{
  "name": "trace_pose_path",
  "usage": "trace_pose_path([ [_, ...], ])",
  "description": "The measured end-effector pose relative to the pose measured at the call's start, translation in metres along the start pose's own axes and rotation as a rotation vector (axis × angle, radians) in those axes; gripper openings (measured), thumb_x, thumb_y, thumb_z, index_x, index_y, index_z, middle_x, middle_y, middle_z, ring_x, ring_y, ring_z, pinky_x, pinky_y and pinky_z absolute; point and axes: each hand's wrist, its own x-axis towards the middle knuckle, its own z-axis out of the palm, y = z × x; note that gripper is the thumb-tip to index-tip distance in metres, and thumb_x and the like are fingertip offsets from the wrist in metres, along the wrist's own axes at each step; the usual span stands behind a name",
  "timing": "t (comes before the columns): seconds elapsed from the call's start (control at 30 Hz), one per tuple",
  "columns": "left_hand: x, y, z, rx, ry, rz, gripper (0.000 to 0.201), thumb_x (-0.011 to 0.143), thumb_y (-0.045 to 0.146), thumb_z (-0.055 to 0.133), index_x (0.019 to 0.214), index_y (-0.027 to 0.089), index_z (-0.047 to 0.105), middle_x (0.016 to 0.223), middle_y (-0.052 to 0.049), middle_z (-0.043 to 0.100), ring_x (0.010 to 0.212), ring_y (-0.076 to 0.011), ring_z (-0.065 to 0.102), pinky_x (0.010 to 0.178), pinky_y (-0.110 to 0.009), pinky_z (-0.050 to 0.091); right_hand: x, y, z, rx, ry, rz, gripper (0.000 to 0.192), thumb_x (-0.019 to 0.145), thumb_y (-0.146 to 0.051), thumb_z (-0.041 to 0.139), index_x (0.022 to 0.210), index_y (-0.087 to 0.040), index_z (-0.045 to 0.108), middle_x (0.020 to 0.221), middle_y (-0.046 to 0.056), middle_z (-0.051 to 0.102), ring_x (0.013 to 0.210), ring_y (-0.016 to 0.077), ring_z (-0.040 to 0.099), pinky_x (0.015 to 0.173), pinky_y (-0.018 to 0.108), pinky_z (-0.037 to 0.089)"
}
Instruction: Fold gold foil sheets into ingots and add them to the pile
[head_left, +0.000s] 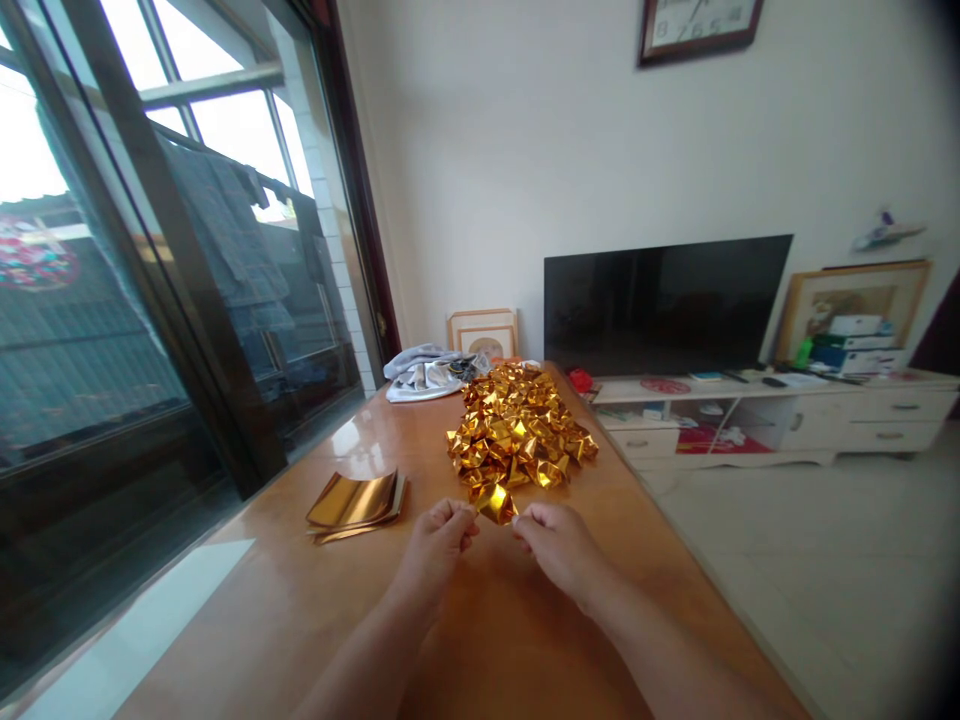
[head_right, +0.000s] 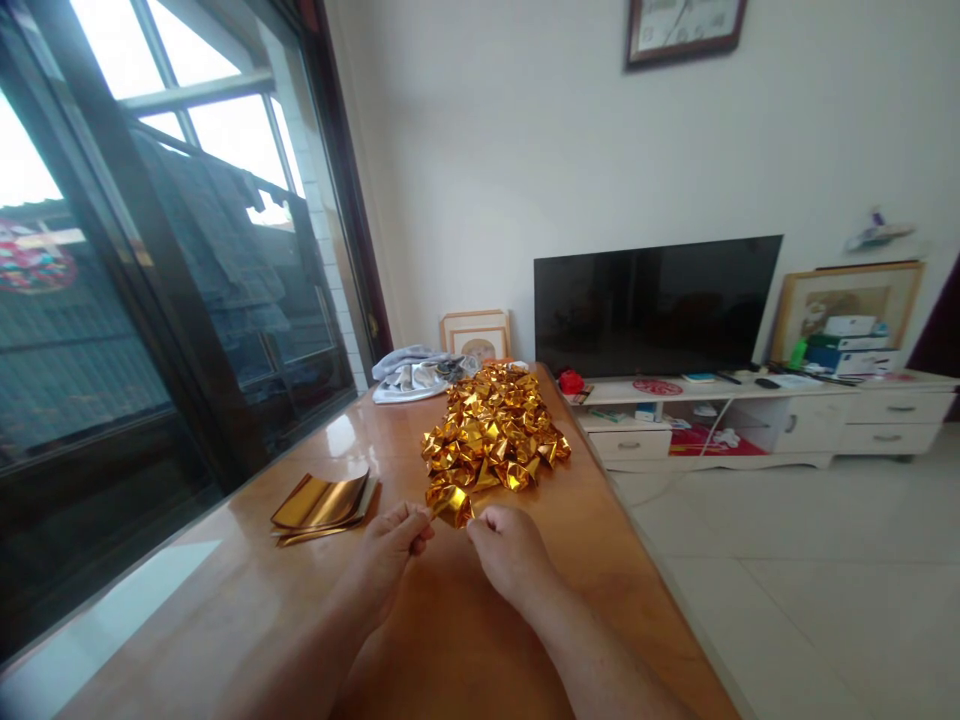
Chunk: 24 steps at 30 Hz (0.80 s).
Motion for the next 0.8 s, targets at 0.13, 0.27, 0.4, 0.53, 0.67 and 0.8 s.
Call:
trace_pose_path([
  [0.13, -0.004, 0.005, 0.002, 0.016, -0.014, 0.036, 0.030, 0.079, 0.044, 0.065, 0.068, 0.017, 0.058, 0.065, 0.001, 0.056, 0.061, -0.0113, 0.047, 0.059, -0.023, 0.037, 0.002, 0.003, 0.001, 0.047, 0.012, 0.032, 0.025, 0.082, -0.035, 0.055, 0.064, -0.018, 0.060, 0.056, -0.002, 0.055, 0.056, 0.0132, 0.047, 0.051, 0.023, 0.029],
  [0.27, -0.005, 0.009, 0.004, 0.030, -0.025, 0.065, 0.028, 0.079, 0.043, 0.065, 0.069, 0.017, 0.059, 0.067, 0.001, 0.056, 0.063, -0.0122, 0.048, 0.062, -0.023, 0.039, 0.003, 0.002, 0.003, 0.124, 0.007, 0.079, 0.024, 0.082, -0.034, 0.053, 0.066, -0.017, 0.061, 0.060, -0.001, 0.058, 0.056, 0.0131, 0.050, 0.053, 0.024, 0.033],
  [0.4, -0.004, 0.009, 0.003, 0.003, -0.022, 0.050, 0.030, 0.079, 0.047, 0.064, 0.076, 0.018, 0.061, 0.071, 0.000, 0.060, 0.066, -0.0132, 0.051, 0.063, -0.024, 0.040, 0.000, -0.008, -0.001, 0.294, -0.025, 0.183, 0.019, 0.079, -0.032, 0.055, 0.068, -0.017, 0.060, 0.061, -0.001, 0.058, 0.055, 0.0115, 0.050, 0.052, 0.023, 0.034],
  [0.53, -0.002, 0.007, 0.002, -0.036, 0.008, 0.064, 0.027, 0.080, 0.044, 0.066, 0.081, 0.017, 0.063, 0.073, 0.000, 0.061, 0.068, -0.0126, 0.052, 0.065, -0.023, 0.040, -0.002, -0.014, -0.005, 0.463, -0.093, 0.327, 0.018, 0.078, -0.032, 0.057, 0.069, -0.017, 0.058, 0.056, -0.002, 0.055, 0.046, 0.0083, 0.042, 0.044, 0.020, 0.027],
  [0.67, 0.000, 0.003, 0.000, -0.095, 0.007, 0.049, 0.028, 0.079, 0.040, 0.067, 0.095, 0.016, 0.066, 0.078, -0.001, 0.064, 0.070, -0.0128, 0.053, 0.067, -0.024, 0.041, 0.002, -0.009, -0.003, 0.628, -0.150, 0.474, 0.018, 0.081, -0.032, 0.055, 0.070, -0.017, 0.057, 0.053, -0.003, 0.052, 0.043, 0.0068, 0.039, 0.041, 0.018, 0.024],
  [0.8, 0.001, 0.002, 0.001, -0.136, -0.025, 0.051, 0.034, 0.078, 0.041, 0.069, 0.101, 0.015, 0.067, 0.079, -0.002, 0.065, 0.070, -0.0127, 0.054, 0.067, -0.024, 0.041, 0.006, -0.004, -0.003, 0.766, -0.224, 0.580, 0.018, 0.082, -0.031, 0.054, 0.072, -0.017, 0.056, 0.054, -0.004, 0.051, 0.043, 0.0064, 0.039, 0.041, 0.017, 0.024],
])
